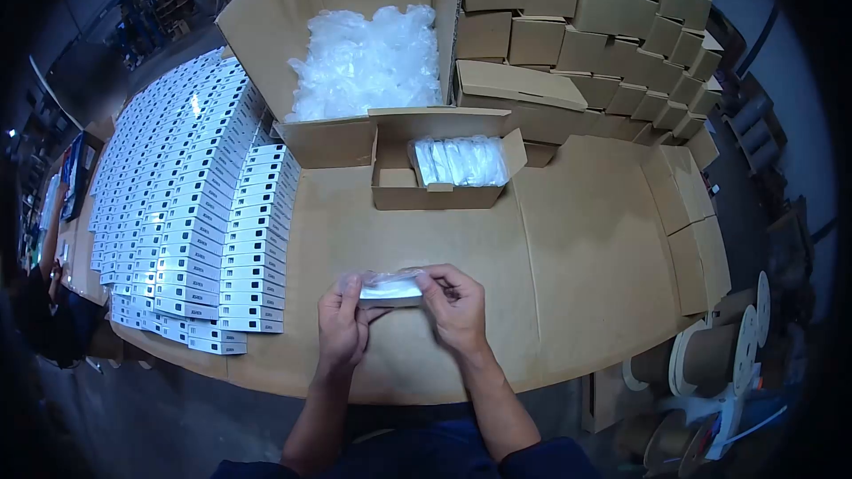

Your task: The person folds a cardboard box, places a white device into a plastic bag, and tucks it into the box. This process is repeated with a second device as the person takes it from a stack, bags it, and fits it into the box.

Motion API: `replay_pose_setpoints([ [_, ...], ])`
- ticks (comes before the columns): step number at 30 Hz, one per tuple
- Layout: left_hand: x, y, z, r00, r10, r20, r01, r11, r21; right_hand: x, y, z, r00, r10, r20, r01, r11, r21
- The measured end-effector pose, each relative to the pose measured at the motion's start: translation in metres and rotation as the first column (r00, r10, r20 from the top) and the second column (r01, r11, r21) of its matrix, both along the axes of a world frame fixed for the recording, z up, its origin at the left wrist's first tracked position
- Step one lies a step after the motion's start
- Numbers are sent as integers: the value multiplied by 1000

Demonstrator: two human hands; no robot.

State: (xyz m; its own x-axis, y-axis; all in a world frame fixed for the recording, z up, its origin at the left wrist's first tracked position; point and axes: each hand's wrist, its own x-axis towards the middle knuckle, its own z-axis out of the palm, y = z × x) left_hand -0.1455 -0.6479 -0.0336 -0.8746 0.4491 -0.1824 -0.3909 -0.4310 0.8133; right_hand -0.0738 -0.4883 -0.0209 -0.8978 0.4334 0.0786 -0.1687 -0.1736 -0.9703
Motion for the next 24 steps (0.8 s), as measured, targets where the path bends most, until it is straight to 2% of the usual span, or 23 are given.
replay_pose_setpoints([
  [2,-3,1,1,999,36,20,-35,998,-44,-4,-5,5,978,-151,-142,143,988,-62],
  [3,-4,1,1,998,56,30,-54,996,-65,-4,-4,7,967,-122,-225,108,992,-72],
  [4,-5,2,0,998,60,28,-58,996,-65,-2,2,7,976,-4,-218,30,993,116],
  [6,-5,2,-2,998,59,27,-57,996,-64,2,16,9,967,210,-142,-121,876,467],
  [7,-5,3,-5,999,46,4,-46,998,-42,0,11,11,970,207,-126,-135,894,428],
  [9,-5,3,-10,999,27,-43,-27,1000,-1,2,13,11,978,210,0,-185,860,476],
  [10,-6,3,-9,1000,23,-10,-23,1000,15,1,14,12,975,211,63,-214,841,497],
  [12,-5,3,-5,998,15,59,-18,999,47,-5,14,15,983,183,8,-157,823,546],
  [14,-6,0,-9,998,-31,48,30,999,34,-8,15,16,984,175,-33,-125,811,572],
  [15,-6,-1,-5,998,-37,56,35,999,31,-7,17,13,985,172,18,-156,841,518],
  [18,-9,-6,-2,996,-84,9,84,994,68,-6,25,11,988,135,78,-156,834,530],
  [19,-8,-7,12,996,-88,-30,91,991,100,-6,26,11,981,161,106,-190,890,415],
  [20,-8,-8,20,993,-92,-69,100,986,131,-6,27,9,979,167,114,-199,898,392],
  [22,-9,-11,14,939,-197,-283,183,980,-74,-5,28,7,975,181,130,-216,912,347],
  [23,-10,-13,11,890,-259,-375,204,962,-181,-6,28,9,980,179,83,-198,876,440],
  [24,-14,-16,9,889,-295,-351,239,951,-195,-8,28,14,983,181,37,-173,831,528],
])
